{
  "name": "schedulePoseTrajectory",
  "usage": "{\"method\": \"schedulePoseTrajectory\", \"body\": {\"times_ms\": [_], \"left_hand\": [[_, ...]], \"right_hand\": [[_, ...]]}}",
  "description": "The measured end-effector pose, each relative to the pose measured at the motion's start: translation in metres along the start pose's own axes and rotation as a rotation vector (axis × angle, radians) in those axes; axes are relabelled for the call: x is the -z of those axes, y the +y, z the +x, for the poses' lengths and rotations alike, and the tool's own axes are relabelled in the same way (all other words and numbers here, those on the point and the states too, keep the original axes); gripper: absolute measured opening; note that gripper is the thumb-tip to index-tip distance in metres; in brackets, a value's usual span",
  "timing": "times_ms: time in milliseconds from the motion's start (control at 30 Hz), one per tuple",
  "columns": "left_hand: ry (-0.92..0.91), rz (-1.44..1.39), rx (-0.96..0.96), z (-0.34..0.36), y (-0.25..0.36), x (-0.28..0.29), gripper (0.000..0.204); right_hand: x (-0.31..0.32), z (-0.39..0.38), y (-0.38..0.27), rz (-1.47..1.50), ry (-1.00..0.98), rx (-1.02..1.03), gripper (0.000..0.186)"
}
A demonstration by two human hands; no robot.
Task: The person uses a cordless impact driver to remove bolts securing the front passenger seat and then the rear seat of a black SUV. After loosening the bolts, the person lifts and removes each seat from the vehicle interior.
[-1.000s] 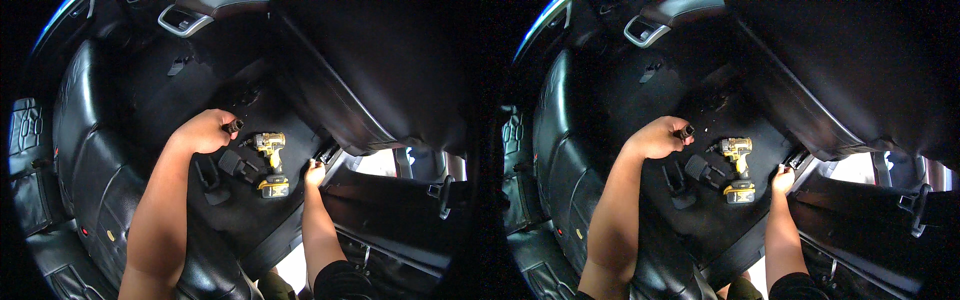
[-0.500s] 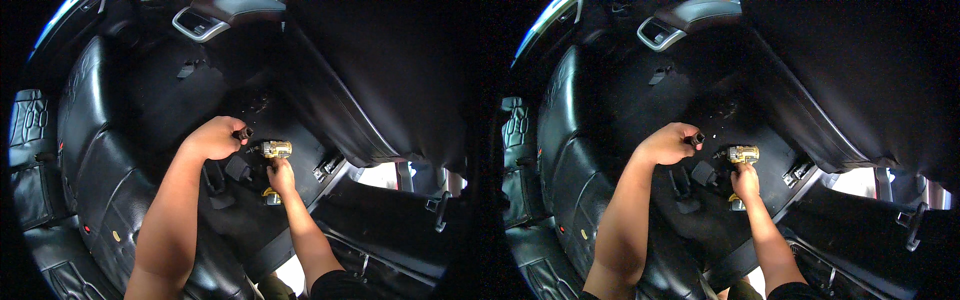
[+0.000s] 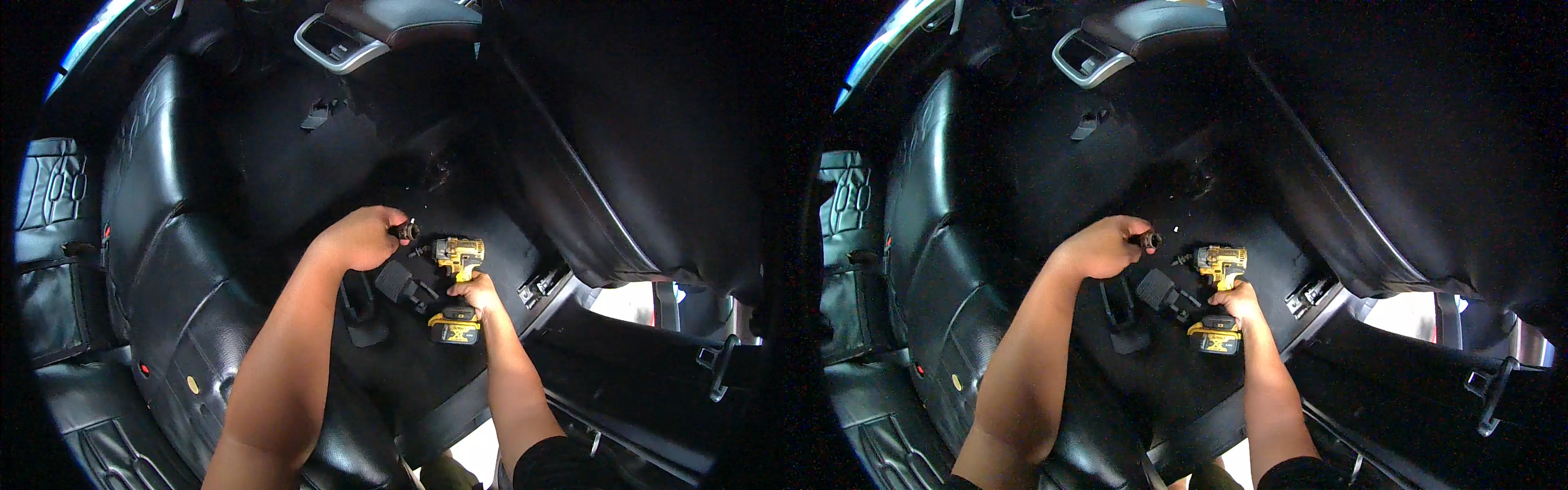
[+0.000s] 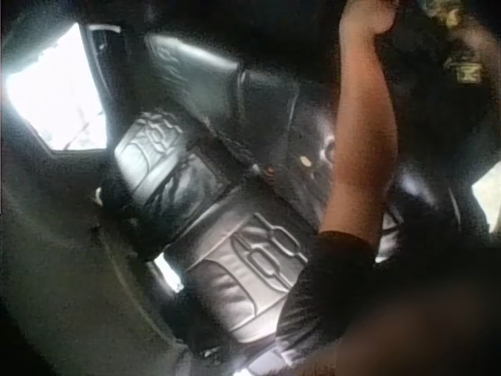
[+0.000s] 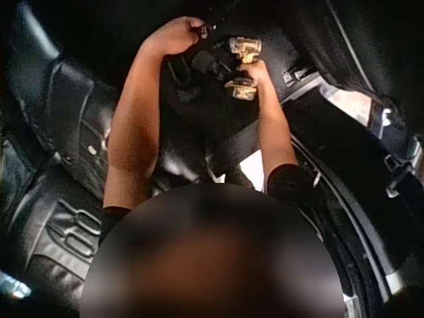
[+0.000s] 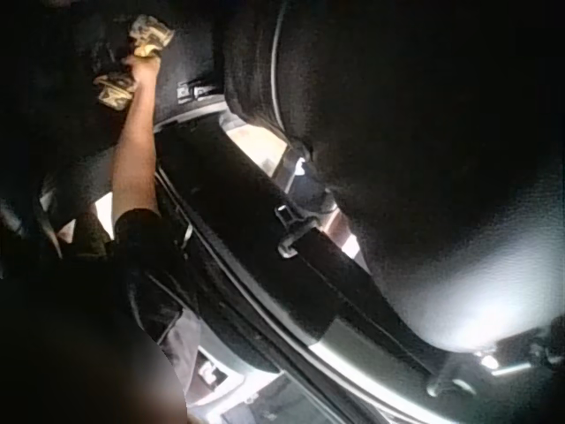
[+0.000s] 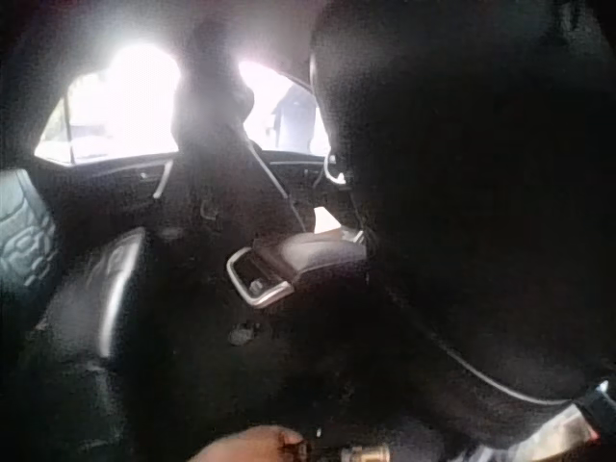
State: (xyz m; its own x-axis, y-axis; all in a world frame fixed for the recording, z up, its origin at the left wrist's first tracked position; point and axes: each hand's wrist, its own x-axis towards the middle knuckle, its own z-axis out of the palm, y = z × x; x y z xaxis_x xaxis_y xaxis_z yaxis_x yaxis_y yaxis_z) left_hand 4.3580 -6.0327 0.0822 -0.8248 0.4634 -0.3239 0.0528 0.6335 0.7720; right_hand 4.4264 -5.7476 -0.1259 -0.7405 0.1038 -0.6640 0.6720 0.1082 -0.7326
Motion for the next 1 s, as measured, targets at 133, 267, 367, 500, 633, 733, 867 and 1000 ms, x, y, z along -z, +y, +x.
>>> {"method": "schedulePoseTrajectory", "body": {"times_ms": [133,267,367,500,633,733,867,1000], "left_hand": [[-0.003,-0.033,0.187,0.0,-0.008,-0.003,0.024],[-0.051,0.01,0.126,0.0,-0.006,-0.004,0.027],[-0.078,-0.094,-0.038,-0.002,-0.001,-0.007,0.029],[-0.091,-0.02,-0.168,-0.003,-0.003,-0.009,0.031],[-0.143,-0.039,-0.171,-0.001,-0.006,-0.009,0.032],[-0.178,-0.114,-0.144,0.0,-0.003,-0.006,0.033],[-0.24,-0.146,-0.117,-0.002,0.005,-0.005,0.035],[-0.183,-0.097,-0.183,-0.003,0.013,-0.005,0.035]], "right_hand": [[-0.002,-0.053,-0.012,0.339,-0.061,0.303,0.038],[0.013,-0.112,-0.052,0.467,-0.208,0.426,0.038],[-0.003,-0.137,-0.075,0.183,-0.08,0.414,0.031],[-0.018,-0.154,-0.079,0.096,-0.031,0.597,0.038],[-0.022,-0.157,-0.067,0.142,-0.006,0.55,0.038],[-0.024,-0.161,-0.058,0.25,0.01,0.49,0.035],[-0.025,-0.165,-0.052,0.366,-0.007,0.508,0.028],[-0.019,-0.164,-0.054,0.117,0.028,0.605,0.03]]}}
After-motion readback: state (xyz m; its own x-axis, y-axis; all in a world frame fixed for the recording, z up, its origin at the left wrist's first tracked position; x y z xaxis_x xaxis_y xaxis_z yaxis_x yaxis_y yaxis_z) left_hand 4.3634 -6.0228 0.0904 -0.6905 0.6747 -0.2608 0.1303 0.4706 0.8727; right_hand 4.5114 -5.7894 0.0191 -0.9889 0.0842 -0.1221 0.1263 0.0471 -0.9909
